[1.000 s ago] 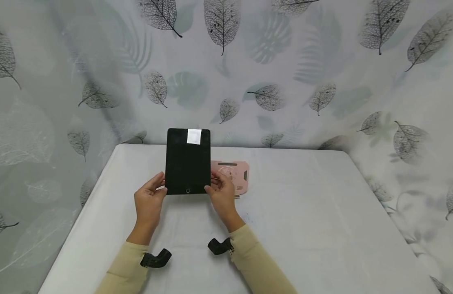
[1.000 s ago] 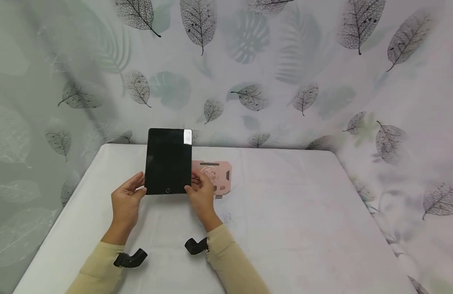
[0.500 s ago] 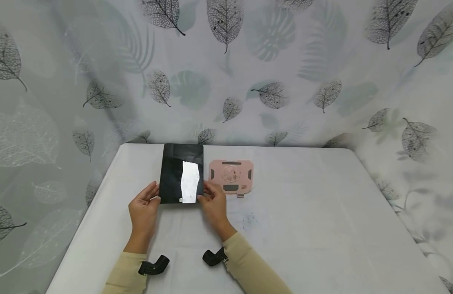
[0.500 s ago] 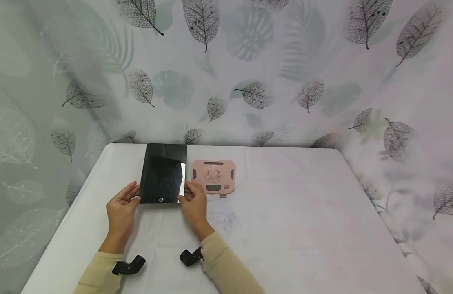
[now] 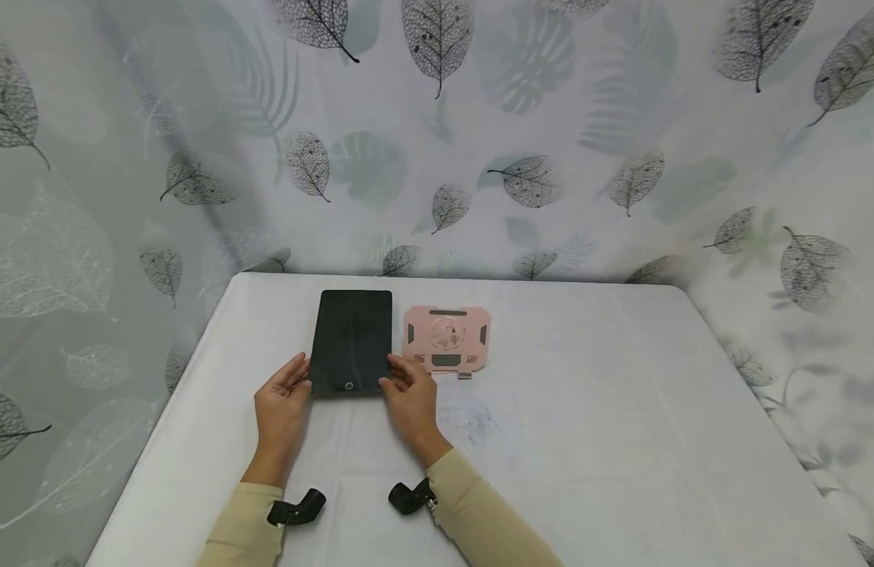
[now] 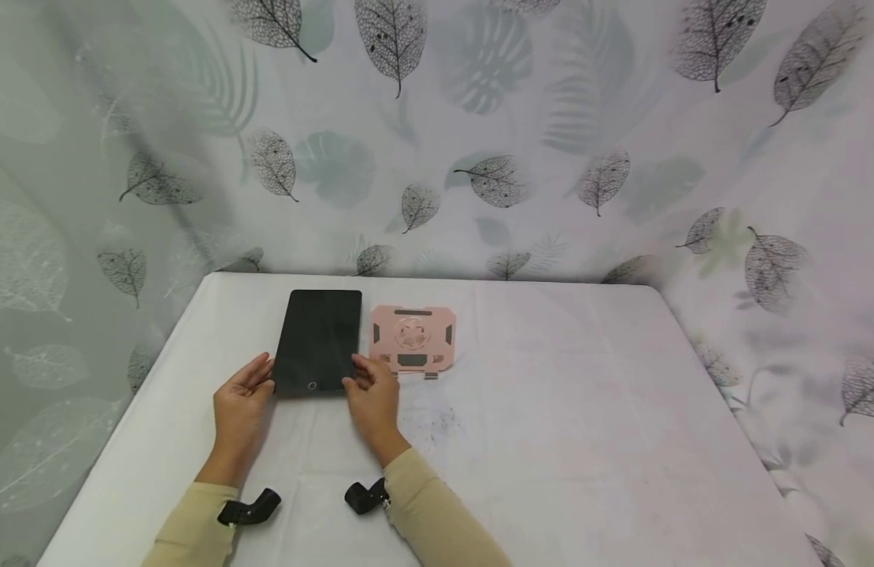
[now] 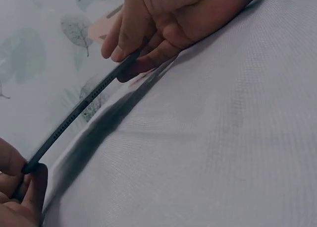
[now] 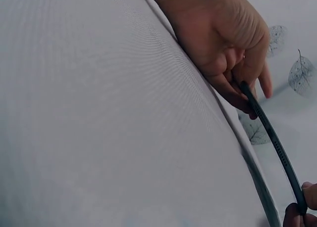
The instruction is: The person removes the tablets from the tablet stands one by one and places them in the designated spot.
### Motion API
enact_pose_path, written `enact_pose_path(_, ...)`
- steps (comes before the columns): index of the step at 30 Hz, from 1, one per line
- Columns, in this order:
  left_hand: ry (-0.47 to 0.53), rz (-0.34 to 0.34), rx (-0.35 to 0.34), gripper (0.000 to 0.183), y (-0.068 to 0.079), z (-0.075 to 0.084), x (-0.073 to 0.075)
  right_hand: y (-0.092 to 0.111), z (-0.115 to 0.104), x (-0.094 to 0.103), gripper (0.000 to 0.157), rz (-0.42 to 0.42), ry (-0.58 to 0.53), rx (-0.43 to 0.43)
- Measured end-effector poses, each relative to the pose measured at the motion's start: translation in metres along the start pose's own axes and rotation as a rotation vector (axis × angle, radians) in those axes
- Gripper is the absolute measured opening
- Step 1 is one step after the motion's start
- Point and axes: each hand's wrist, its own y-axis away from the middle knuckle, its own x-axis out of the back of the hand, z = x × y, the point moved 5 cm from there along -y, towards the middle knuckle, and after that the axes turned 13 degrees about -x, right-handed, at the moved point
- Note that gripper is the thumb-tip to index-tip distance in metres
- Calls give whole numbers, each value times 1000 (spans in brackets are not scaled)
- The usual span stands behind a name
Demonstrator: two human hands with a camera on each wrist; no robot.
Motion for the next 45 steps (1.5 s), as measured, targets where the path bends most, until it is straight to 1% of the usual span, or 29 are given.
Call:
enact_pose_path(5,-41,-82,-17,48,-3,-2,-3,-4,2,1,40,25,19,6)
enact_pose_path(8,-68,-113,-19,49,-6,-1,-6,-7,2,2,38,39,40,16)
enact_pose_path(10,-100,-126,-19,48,-7,-1,-7,-8,1,2,38,40,48,14)
enact_pose_path(13,-139,-125,-13,47,-9,-2,-10,-9,1,3,38,25,58,0)
enact_pose_path(16,-174,-129,-7,46,-10,-3,-11,-9,2,4,43,-7,78,-25)
enact_pose_path(18,-188,-153,-4,50,-10,-4,-12,-8,3,5,47,-18,111,-43)
enact_pose_path(20,-186,-193,6,59,-10,-5,-13,-8,5,5,50,-21,150,-59)
enact_pose_path(24,-184,-266,15,79,-8,-8,-14,-7,8,4,49,-9,237,-64)
enact_pose_path(25,-194,-275,9,80,-7,-8,-14,-7,8,3,49,-7,255,-57)
enact_pose_path(27,-239,-280,-24,81,-6,-9,-15,-6,8,2,47,-2,294,-32)
enact_pose_path(32,-420,-278,-136,76,-1,-6,-18,-3,5,-2,43,1,339,35)
enact_pose_path(36,-528,-267,-184,75,3,-5,-17,-2,5,-4,43,-8,380,62)
enact_pose_path(40,-580,-273,-209,74,4,-4,-16,-2,4,-7,45,-28,437,67)
enact_pose_path(45,-610,-284,-230,71,3,-2,-17,-2,2,-8,49,-58,451,49)
